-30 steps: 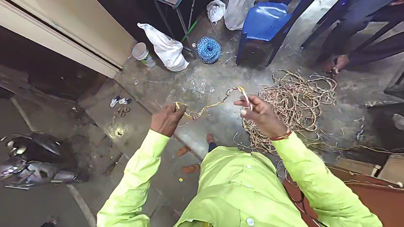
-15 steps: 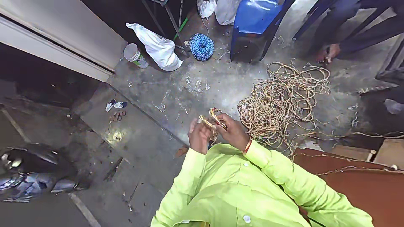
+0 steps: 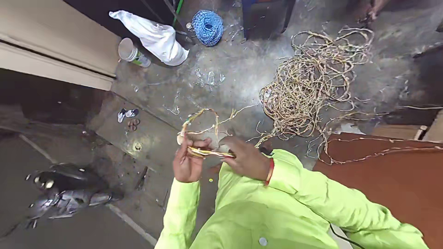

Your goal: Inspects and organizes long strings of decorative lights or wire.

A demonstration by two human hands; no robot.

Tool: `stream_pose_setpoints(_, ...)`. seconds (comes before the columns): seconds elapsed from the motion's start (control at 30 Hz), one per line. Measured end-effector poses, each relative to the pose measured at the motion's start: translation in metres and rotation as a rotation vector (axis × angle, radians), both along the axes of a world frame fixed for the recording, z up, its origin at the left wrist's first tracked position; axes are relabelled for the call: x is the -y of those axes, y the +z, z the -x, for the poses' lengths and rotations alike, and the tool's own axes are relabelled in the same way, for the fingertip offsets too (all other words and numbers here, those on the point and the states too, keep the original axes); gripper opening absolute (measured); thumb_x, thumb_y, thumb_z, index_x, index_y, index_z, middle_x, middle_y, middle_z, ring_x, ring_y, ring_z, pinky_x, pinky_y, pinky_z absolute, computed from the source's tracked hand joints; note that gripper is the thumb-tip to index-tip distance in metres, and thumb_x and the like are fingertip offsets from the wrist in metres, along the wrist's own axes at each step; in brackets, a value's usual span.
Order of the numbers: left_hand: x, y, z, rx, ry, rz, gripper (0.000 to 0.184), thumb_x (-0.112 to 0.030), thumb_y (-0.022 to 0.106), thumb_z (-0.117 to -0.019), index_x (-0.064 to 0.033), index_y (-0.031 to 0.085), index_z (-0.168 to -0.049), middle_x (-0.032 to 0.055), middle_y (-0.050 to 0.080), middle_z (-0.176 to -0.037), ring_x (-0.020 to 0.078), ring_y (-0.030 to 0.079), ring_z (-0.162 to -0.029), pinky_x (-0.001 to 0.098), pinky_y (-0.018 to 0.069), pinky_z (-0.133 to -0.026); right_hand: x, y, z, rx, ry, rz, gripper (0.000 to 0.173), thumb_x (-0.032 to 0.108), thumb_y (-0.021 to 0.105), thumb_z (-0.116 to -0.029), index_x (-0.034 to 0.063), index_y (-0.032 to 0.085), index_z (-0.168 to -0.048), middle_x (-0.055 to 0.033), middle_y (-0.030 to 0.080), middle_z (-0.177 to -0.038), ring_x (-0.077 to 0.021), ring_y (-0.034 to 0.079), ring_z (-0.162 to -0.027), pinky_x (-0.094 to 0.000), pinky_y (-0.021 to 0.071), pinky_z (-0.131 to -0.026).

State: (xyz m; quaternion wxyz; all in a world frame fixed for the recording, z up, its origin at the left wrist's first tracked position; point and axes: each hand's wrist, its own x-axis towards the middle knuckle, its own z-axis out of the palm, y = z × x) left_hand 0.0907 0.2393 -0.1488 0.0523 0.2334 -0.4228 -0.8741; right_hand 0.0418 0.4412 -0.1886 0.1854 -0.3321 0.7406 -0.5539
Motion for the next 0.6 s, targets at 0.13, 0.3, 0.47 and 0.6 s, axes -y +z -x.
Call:
stream_pose_setpoints(0.13, 0.033, 0.06, -0.009, -0.093, -0.073, 0.225, 0.037, -0.031, 0.046, -0.1084, -0.015, 0.075, -0.091, 0.003, 0.075, -0.078, 0.0197, 0.076, -0.079, 0.0458, 0.0628, -0.086, -0.021, -0.035, 0.01, -0.016, 0.033, 0.049, 0.023, 0.022, 0.069, -0.0941, -0.0005, 0.069, -0.101, -0.0143, 0.069, -0.088, -0.021, 0.067, -0.074, -0.0368, 0.0578, -0.067)
stream_pose_setpoints(0.3, 0.051, 0.111, 0.003, -0.161, -0.089, 0.285, 0.036, -0.032, 0.045, -0.1091, -0.0148, 0.071, -0.091, -0.0014, 0.069, -0.07, 0.0165, 0.072, -0.069, 0.0445, 0.0641, -0.08, 0.009, -0.047, 0.029, -0.167, 0.318, 0.035, 0.025, 0.028, 0.067, -0.0946, 0.0075, 0.071, -0.11, -0.0092, 0.073, -0.107, -0.0281, 0.065, -0.116, -0.0504, 0.0452, -0.11)
stream_pose_setpoints(0.47, 0.083, 0.152, 0.009, -0.131, -0.09, 0.227, 0.042, -0.034, 0.037, -0.111, -0.0143, 0.069, -0.092, -0.0014, 0.067, -0.071, 0.0172, 0.072, -0.071, 0.0464, 0.0632, -0.082, 0.033, -0.057, 0.033, 0.18, 0.305, 0.134, 0.093, 0.029, 0.079, -0.0872, 0.0078, 0.025, -0.161, -0.0093, 0.071, -0.123, -0.0173, 0.071, -0.106, -0.0403, 0.0571, -0.097)
stream_pose_setpoints(0.6, 0.094, 0.168, 0.011, -0.112, -0.107, 0.205, 0.044, -0.037, 0.036, -0.1113, -0.0133, 0.07, -0.094, 0.0007, 0.07, -0.074, 0.0195, 0.074, -0.075, 0.0502, 0.0633, -0.083, 0.022, -0.073, 0.046, 0.363, 0.51, 0.177, 0.062, 0.051, 0.065, -0.0966, 0.0093, 0.058, -0.141, -0.0061, 0.074, -0.11, -0.0114, 0.071, -0.094, -0.0334, 0.0582, -0.088)
